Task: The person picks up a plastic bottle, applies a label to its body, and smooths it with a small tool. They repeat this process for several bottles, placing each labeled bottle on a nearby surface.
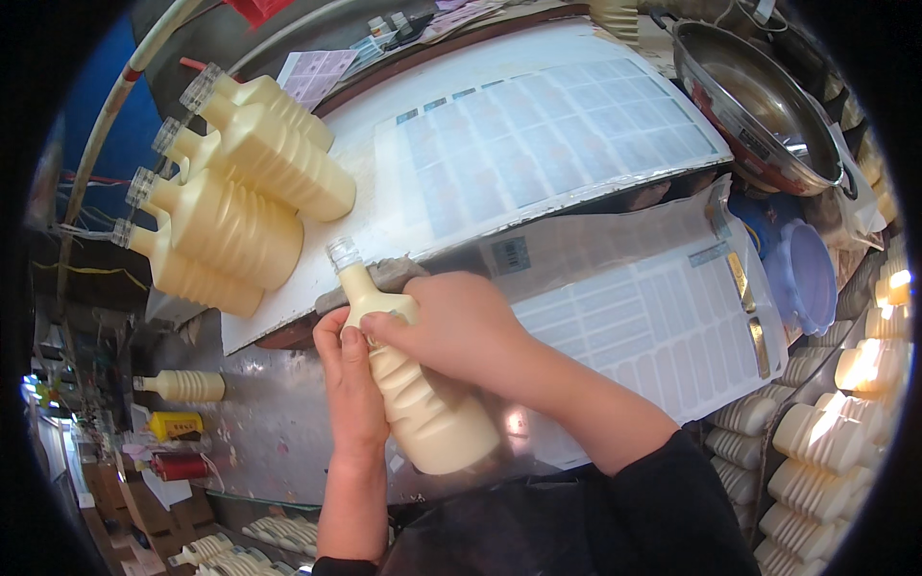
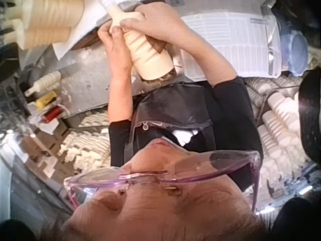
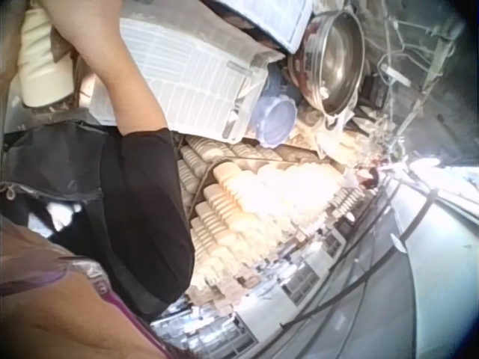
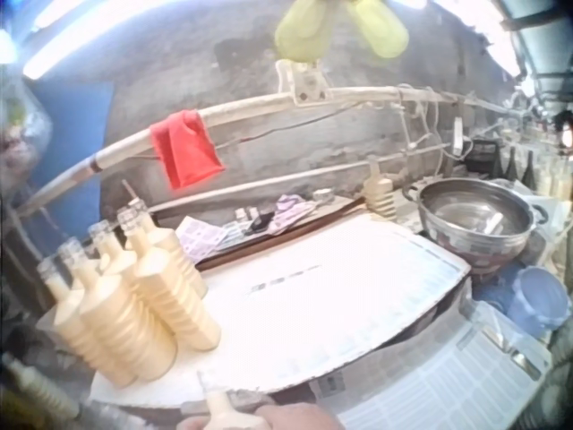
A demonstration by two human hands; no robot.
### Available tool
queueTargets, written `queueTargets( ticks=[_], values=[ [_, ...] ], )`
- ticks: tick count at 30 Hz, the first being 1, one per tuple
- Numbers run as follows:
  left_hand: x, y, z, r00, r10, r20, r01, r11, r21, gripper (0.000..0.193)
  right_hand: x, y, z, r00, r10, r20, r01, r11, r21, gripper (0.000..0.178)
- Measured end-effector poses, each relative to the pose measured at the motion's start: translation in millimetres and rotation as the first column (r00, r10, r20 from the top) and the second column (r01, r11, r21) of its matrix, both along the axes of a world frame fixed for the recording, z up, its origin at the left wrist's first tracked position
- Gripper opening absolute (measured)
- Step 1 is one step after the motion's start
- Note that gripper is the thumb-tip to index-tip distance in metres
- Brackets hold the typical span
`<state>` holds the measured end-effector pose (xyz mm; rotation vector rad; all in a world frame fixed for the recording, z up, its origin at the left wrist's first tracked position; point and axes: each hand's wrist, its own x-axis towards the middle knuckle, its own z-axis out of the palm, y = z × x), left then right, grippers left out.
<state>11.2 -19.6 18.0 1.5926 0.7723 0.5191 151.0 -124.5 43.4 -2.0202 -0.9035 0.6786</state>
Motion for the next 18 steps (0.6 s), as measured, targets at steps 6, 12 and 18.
queueTargets(
  ticks=[6,12,18],
  values=[
    [3,-6,7,0.999,-0.005,0.042,0.005,1.0,0.005,0.036,2,-8,-14,0.957,0.02,-0.29,0.032,0.984,0.176,0.058],
    [0,-3,3,0.999,-0.012,0.05,0.012,1.0,-0.001,0.035,3,-5,-2,0.972,0.004,-0.234,0.016,0.996,0.082,0.06],
    [1,-2,0,1.0,-0.006,0.028,0.005,0.999,0.042,0.034,2,-4,-16,0.948,0.0,-0.317,0.06,0.982,0.179,0.047]
  ],
)
